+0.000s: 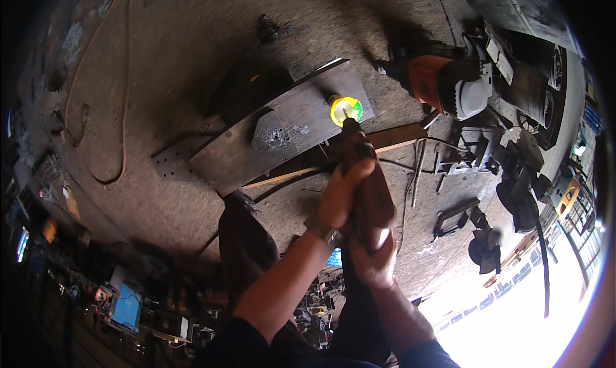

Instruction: The person uses a corded drill to make holes in a metal plate resting on a wooden support. They briefly walk to a bucket, dip a small container, and return to continue drilling the same plate.

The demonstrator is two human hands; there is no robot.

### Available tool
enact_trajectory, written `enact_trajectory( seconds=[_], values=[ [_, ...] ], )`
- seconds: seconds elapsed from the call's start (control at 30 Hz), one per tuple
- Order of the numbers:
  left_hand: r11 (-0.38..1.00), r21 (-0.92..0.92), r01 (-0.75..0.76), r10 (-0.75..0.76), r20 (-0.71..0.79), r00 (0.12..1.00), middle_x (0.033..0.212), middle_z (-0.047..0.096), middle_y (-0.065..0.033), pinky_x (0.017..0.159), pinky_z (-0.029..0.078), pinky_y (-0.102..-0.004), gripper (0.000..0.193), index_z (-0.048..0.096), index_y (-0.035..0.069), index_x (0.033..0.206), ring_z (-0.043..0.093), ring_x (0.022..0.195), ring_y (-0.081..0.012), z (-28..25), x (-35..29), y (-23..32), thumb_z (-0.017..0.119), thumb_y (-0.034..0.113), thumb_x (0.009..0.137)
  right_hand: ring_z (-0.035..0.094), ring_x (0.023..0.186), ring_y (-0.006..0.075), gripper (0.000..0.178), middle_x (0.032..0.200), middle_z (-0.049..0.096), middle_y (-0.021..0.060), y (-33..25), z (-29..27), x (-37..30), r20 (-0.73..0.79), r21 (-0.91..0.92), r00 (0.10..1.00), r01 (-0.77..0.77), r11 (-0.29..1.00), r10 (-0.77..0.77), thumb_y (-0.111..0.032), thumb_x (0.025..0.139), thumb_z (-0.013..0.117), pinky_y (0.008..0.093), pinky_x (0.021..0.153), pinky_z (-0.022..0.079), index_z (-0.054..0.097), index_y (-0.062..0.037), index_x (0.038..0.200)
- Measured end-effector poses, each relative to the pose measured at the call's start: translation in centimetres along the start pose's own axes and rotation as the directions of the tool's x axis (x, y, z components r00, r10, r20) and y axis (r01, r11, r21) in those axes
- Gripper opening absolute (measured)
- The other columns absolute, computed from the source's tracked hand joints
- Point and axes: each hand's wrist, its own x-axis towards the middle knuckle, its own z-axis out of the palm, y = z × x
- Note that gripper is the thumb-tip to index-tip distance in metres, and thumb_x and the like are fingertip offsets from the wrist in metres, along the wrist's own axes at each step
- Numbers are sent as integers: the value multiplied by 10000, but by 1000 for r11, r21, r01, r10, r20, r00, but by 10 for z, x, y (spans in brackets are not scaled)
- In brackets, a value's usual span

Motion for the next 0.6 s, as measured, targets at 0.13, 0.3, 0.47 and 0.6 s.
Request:
enact_trajectory(
  seconds=[0.13, 0.3, 0.47, 0.6],
  values=[
    [993, 86, -84, 83, 13, 996, 1056, 628, -101, 754, 563, -316, 517, 519, 17, 1221, 642, 879, -173, -9, -58, -20, 751, 314, 867, 541, 1300, 392, 790, 1396, 522, 274, 19, 16, -45, -23, 89, 989, 148, 985, -146, -47, 780, 632, 420, 1099, 423, 317, 55, 1496],
    [997, -57, 50, -50, 1, 999, 953, 648, -169, 807, 591, -432, 506, 539, -4, 1191, 695, 863, -322, -50, -82, -11, 649, 383, 884, 584, 1248, 400, 860, 1384, 519, 317, 19, 39, -62, 73, 1, 990, 124, 992, -124, -97, 781, 682, 430, 1005, 509, 262, 62, 1514],
    [990, -128, 55, -61, -48, 997, 939, 670, -192, 789, 589, -445, 636, 573, -33, 1141, 686, 866, -315, -88, -72, 1, 630, 538, 866, 604, 1202, 423, 907, 1370, 533, 313, 16, 73, -40, 122, 34, 991, 44, 998, -47, -112, 794, 678, 450, 957, 538, 190, 19, 1547],
    [995, -101, 26, -30, -46, 998, 941, 669, -194, 766, 595, -436, 648, 577, -29, 1131, 688, 862, -312, -95, -64, 11, 637, 556, 859, 613, 1188, 428, 936, 1365, 540, 311, 15, 83, -31, 148, 11, 989, -19, 1000, 18, -118, 776, 674, 449, 946, 544, 170, 18, 1553]
  ],
)
